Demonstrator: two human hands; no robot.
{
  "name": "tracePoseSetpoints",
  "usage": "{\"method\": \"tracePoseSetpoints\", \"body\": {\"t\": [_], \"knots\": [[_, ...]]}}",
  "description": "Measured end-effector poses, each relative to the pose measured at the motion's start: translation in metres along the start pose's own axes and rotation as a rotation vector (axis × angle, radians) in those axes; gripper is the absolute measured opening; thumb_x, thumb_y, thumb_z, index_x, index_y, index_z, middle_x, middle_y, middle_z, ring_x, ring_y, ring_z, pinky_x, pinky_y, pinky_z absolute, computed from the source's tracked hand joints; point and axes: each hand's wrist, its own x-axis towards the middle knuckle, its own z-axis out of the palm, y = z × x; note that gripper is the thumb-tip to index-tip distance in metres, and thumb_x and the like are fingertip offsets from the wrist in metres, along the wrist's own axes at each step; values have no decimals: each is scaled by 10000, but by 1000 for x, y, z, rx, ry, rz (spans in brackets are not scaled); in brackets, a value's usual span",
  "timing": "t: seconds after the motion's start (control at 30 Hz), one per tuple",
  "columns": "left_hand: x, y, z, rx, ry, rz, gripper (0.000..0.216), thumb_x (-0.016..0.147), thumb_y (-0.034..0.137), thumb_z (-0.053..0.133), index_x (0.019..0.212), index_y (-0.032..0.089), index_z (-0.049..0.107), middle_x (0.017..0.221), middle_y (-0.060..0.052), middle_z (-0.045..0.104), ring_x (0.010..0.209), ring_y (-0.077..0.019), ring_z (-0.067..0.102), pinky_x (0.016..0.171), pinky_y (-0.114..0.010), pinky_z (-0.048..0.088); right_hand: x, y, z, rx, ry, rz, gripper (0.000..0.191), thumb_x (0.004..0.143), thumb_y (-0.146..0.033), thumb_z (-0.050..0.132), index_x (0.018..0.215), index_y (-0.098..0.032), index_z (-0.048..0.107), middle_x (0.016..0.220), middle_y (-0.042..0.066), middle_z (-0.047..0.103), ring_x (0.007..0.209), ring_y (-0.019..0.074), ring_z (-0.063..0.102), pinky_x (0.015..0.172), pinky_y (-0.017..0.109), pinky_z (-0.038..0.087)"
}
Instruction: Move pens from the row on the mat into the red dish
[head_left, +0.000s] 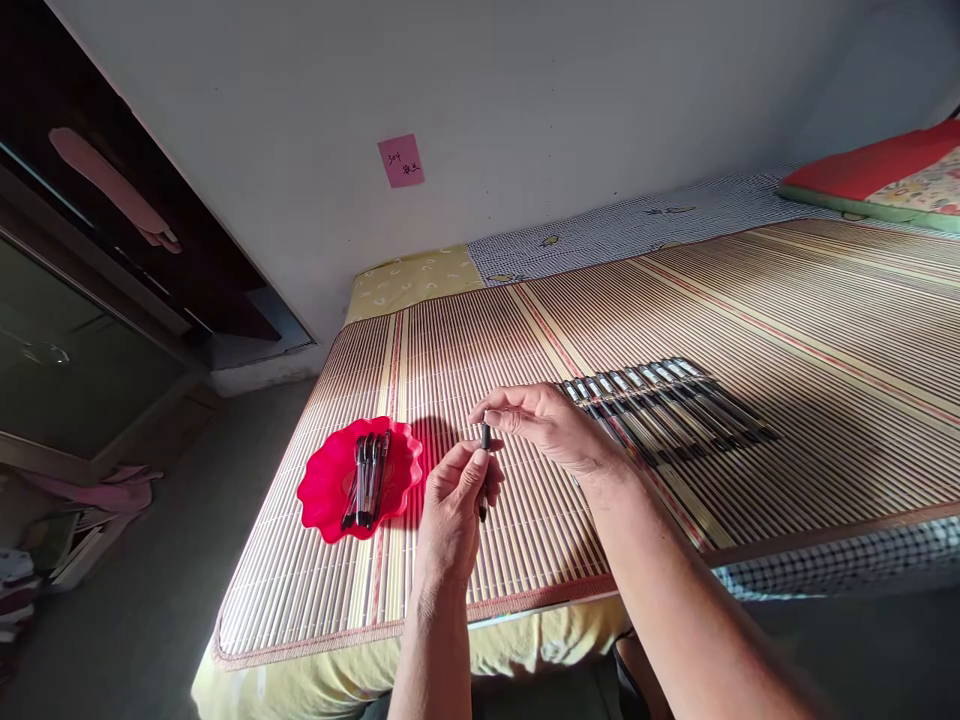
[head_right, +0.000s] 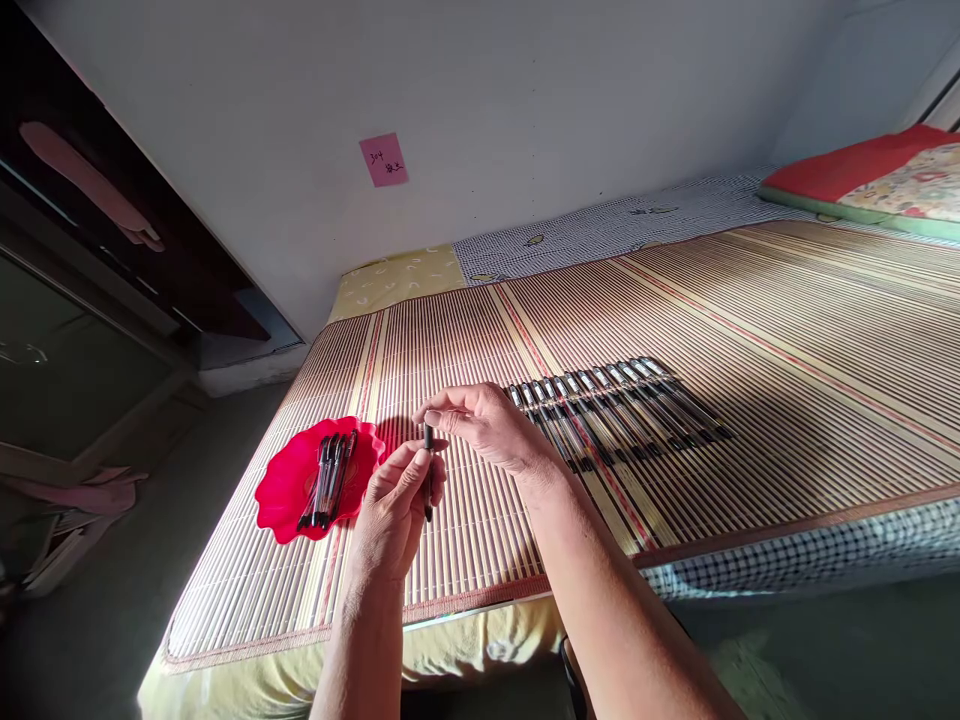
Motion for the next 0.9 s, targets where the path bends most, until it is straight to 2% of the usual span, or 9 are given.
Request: {"method": "tracePoseSetpoints", "body": {"t": [0.1,0.2,0.27,0.33,0.4,0.57,0.63,0.77,0.9], "knots": [[0,-1,-1,3,-4,1,361,783,470,885,915,148,786,698,-15,623,608,-99,456,570,-238,326,2,6,1,-21,77,4,325,816,-520,837,831,-205,758,855,30,742,830,180,664,839,347,520],[0,-1,-2,-8,14,-5,334,766,432,905,892,154,771,705,-14,638,609,-98,475,572,-232,334,4,9,1,-36,87,35,364,777,-538,866,802,-204,723,812,27,718,765,175,646,769,340,506],[0,-1,-3,-17,19,-15,333,773,429,901,904,151,773,702,-14,637,613,-98,485,566,-226,327,3,6,1,-40,58,32,347,833,-555,810,838,-214,744,862,45,739,825,190,671,816,352,511],[0,0,-3,-19,8,-16,342,798,443,879,925,141,783,697,-18,633,616,-98,486,558,-221,320,2,2,1,-24,5,8,319,911,-539,727,894,-225,778,958,61,768,947,200,693,938,366,502],[0,0,-2,-32,-8,-14,340,816,447,865,921,134,785,697,-19,630,618,-95,488,561,-214,331,1,1,1,6,-36,3,310,926,-521,708,914,-223,794,991,65,778,996,200,696,1012,378,480],[-1,1,1,-91,-42,-21,321,802,425,884,865,131,772,695,-17,628,604,-88,501,566,-196,377,4,9,1,8,69,80,377,781,-560,852,820,-200,748,832,40,735,805,191,650,843,365,504],[-1,2,2,-101,-42,-25,320,801,419,887,875,128,780,698,-17,630,595,-82,503,553,-187,375,5,8,0,-15,81,62,369,826,-572,810,833,-208,749,845,43,736,843,198,652,868,366,497],[-1,2,1,-134,-39,-43,331,798,424,891,894,123,790,720,-22,645,584,-73,518,543,-177,391,2,1,0,13,-20,12,296,929,-500,710,936,-217,793,954,51,767,965,193,672,1007,371,465],[-1,1,0,-132,-58,-48,313,813,412,884,873,121,788,720,-30,664,581,-77,543,550,-180,433,2,4,1,49,12,58,298,842,-491,808,866,-197,769,855,35,739,819,177,651,883,368,494]]}}
